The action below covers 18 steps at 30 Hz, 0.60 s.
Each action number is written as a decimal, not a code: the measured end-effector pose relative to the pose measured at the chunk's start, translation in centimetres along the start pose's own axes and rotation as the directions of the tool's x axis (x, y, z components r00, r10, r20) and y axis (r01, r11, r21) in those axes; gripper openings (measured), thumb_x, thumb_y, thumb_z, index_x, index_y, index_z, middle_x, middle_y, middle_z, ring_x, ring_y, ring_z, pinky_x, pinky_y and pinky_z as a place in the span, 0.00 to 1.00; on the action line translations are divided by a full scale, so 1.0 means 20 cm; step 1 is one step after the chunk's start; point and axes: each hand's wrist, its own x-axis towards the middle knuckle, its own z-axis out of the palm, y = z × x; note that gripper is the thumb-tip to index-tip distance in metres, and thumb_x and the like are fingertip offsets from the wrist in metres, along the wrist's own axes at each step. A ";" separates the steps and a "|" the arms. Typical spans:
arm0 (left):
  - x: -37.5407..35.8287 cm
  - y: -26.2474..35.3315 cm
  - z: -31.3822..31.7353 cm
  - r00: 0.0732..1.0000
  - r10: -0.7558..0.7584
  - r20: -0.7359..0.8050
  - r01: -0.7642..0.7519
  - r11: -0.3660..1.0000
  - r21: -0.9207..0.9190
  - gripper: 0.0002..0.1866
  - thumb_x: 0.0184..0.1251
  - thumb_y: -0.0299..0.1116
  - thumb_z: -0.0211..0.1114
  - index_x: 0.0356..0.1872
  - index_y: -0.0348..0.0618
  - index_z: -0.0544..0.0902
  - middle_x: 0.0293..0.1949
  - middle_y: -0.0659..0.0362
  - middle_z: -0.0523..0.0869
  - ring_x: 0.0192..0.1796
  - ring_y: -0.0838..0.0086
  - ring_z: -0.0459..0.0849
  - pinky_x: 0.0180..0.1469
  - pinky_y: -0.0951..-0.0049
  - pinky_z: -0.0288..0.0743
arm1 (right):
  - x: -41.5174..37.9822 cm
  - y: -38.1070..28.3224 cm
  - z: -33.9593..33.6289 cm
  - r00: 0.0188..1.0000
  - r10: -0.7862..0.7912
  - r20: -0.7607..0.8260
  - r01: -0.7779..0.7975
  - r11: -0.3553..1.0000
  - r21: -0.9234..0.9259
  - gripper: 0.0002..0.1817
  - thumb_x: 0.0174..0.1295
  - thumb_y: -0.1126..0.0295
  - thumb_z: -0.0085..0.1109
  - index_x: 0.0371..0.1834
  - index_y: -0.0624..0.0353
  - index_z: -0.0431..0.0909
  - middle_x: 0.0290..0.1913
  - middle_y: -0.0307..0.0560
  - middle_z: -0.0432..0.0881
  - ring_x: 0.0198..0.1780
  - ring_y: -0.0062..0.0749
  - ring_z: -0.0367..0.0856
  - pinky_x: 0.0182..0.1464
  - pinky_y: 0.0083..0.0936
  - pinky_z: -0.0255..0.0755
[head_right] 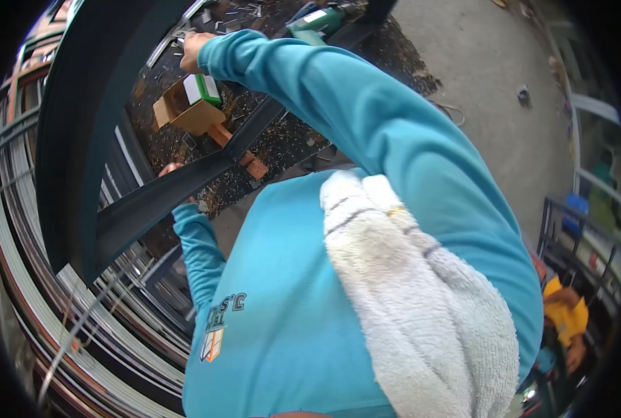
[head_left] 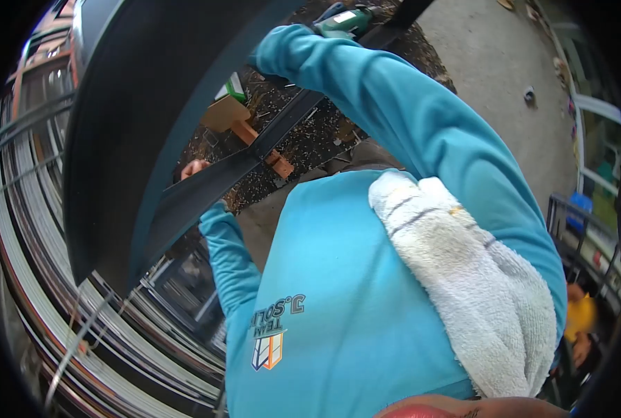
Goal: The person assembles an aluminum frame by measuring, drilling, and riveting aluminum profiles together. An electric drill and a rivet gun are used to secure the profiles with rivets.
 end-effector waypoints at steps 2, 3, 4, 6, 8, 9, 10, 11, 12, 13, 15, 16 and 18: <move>-0.19 -0.09 -0.01 0.947 0.296 -0.127 -0.274 0.947 0.166 0.09 0.69 0.29 0.62 0.48 0.38 0.80 0.42 0.53 0.86 0.42 0.70 0.84 0.44 0.71 0.81 | 0.31 0.09 0.27 0.994 -0.097 -0.058 0.090 0.989 -0.120 0.27 0.55 0.64 0.57 0.56 0.71 0.74 0.55 0.65 0.80 0.57 0.53 0.80 0.60 0.40 0.73; -0.29 -0.12 -0.02 0.884 0.436 -0.166 -0.386 0.883 0.265 0.10 0.69 0.30 0.61 0.48 0.39 0.80 0.43 0.52 0.85 0.43 0.69 0.84 0.45 0.70 0.82 | 0.37 0.11 0.33 0.989 -0.144 -0.039 0.135 0.977 -0.165 0.28 0.55 0.63 0.57 0.58 0.70 0.74 0.57 0.65 0.79 0.60 0.52 0.78 0.63 0.40 0.71; -0.37 -0.04 0.02 0.883 0.388 -0.263 -0.352 0.920 0.173 0.11 0.70 0.32 0.61 0.49 0.39 0.80 0.44 0.51 0.85 0.45 0.67 0.84 0.47 0.69 0.81 | 0.26 0.11 0.27 0.981 -0.171 0.087 0.185 0.962 -0.199 0.28 0.55 0.61 0.58 0.59 0.64 0.74 0.56 0.63 0.79 0.59 0.53 0.78 0.63 0.41 0.71; -0.51 0.28 0.16 0.864 0.260 -0.431 -0.306 0.951 -0.038 0.15 0.72 0.37 0.59 0.52 0.39 0.79 0.47 0.51 0.85 0.49 0.65 0.84 0.50 0.67 0.81 | 0.02 0.23 0.19 0.916 -0.377 0.134 0.399 0.885 -0.239 0.29 0.56 0.57 0.60 0.61 0.56 0.74 0.54 0.61 0.79 0.58 0.54 0.77 0.62 0.42 0.71; -0.57 0.51 0.10 0.755 0.383 -0.532 -0.415 0.908 0.065 0.24 0.71 0.49 0.60 0.56 0.40 0.78 0.50 0.51 0.84 0.50 0.62 0.84 0.54 0.62 0.79 | -0.32 0.42 0.00 0.914 -0.382 0.135 0.401 0.902 -0.160 0.31 0.55 0.53 0.61 0.62 0.55 0.73 0.54 0.57 0.77 0.60 0.52 0.75 0.62 0.42 0.70; -0.60 0.68 0.11 0.779 0.496 -0.383 -0.541 0.841 -0.010 0.28 0.68 0.53 0.61 0.56 0.39 0.78 0.51 0.50 0.84 0.51 0.61 0.83 0.56 0.61 0.79 | -0.44 0.56 -0.07 0.907 -0.422 0.009 0.406 0.867 -0.289 0.32 0.54 0.51 0.63 0.60 0.56 0.74 0.53 0.55 0.77 0.59 0.51 0.75 0.62 0.43 0.69; -0.62 0.79 0.11 0.754 0.612 -0.236 -0.646 0.756 -0.103 0.32 0.66 0.58 0.62 0.56 0.38 0.78 0.52 0.50 0.83 0.52 0.59 0.83 0.57 0.60 0.78 | -0.52 0.70 -0.08 0.918 -0.385 -0.097 0.308 0.846 -0.436 0.36 0.53 0.51 0.63 0.64 0.56 0.70 0.56 0.58 0.74 0.59 0.54 0.74 0.62 0.43 0.70; -0.61 0.78 0.07 0.706 0.687 -0.172 -0.705 0.705 -0.079 0.34 0.63 0.60 0.63 0.56 0.36 0.77 0.53 0.49 0.83 0.53 0.58 0.83 0.58 0.58 0.77 | -0.59 0.85 -0.10 0.917 -0.343 -0.202 0.181 0.812 -0.556 0.40 0.52 0.51 0.64 0.67 0.56 0.66 0.59 0.62 0.71 0.59 0.58 0.74 0.61 0.43 0.70; -0.58 0.77 0.02 0.659 0.746 -0.094 -0.752 0.657 -0.060 0.37 0.61 0.62 0.64 0.56 0.35 0.77 0.53 0.48 0.82 0.54 0.58 0.82 0.59 0.56 0.77 | -0.62 1.02 -0.03 0.862 -0.362 -0.356 0.052 0.760 -0.648 0.42 0.51 0.52 0.64 0.69 0.56 0.63 0.60 0.66 0.69 0.59 0.62 0.74 0.60 0.44 0.72; -0.56 0.77 0.08 0.644 0.764 -0.025 -0.765 0.644 -0.015 0.38 0.59 0.62 0.65 0.56 0.34 0.77 0.54 0.47 0.81 0.55 0.57 0.82 0.60 0.55 0.76 | -0.62 1.04 -0.04 0.923 -0.240 -0.301 0.032 0.828 -0.560 0.45 0.50 0.52 0.65 0.71 0.55 0.59 0.62 0.65 0.66 0.60 0.61 0.73 0.61 0.44 0.71; -0.53 0.85 0.30 0.646 0.757 0.099 -0.763 0.637 0.109 0.41 0.56 0.63 0.68 0.55 0.32 0.76 0.54 0.45 0.80 0.57 0.56 0.81 0.61 0.53 0.76 | -0.60 1.02 -0.06 0.987 0.004 -0.161 -0.064 0.926 -0.372 0.52 0.48 0.53 0.66 0.75 0.54 0.49 0.68 0.64 0.59 0.63 0.60 0.71 0.63 0.43 0.70; -0.50 0.87 0.35 0.673 0.721 0.166 -0.738 0.668 0.094 0.41 0.55 0.62 0.69 0.55 0.31 0.76 0.54 0.45 0.80 0.57 0.55 0.81 0.62 0.53 0.76 | -0.56 1.04 -0.04 0.980 0.033 -0.194 -0.093 0.946 -0.311 0.52 0.47 0.54 0.67 0.75 0.55 0.50 0.66 0.67 0.60 0.63 0.62 0.71 0.63 0.44 0.71; -0.41 0.91 0.39 0.709 0.632 0.312 -0.661 0.750 -0.018 0.40 0.54 0.58 0.72 0.55 0.31 0.75 0.54 0.43 0.80 0.58 0.54 0.81 0.62 0.53 0.76 | -0.47 1.03 -0.07 0.966 0.211 -0.148 -0.235 0.958 -0.168 0.58 0.45 0.51 0.70 0.75 0.59 0.45 0.64 0.72 0.60 0.62 0.66 0.71 0.64 0.44 0.69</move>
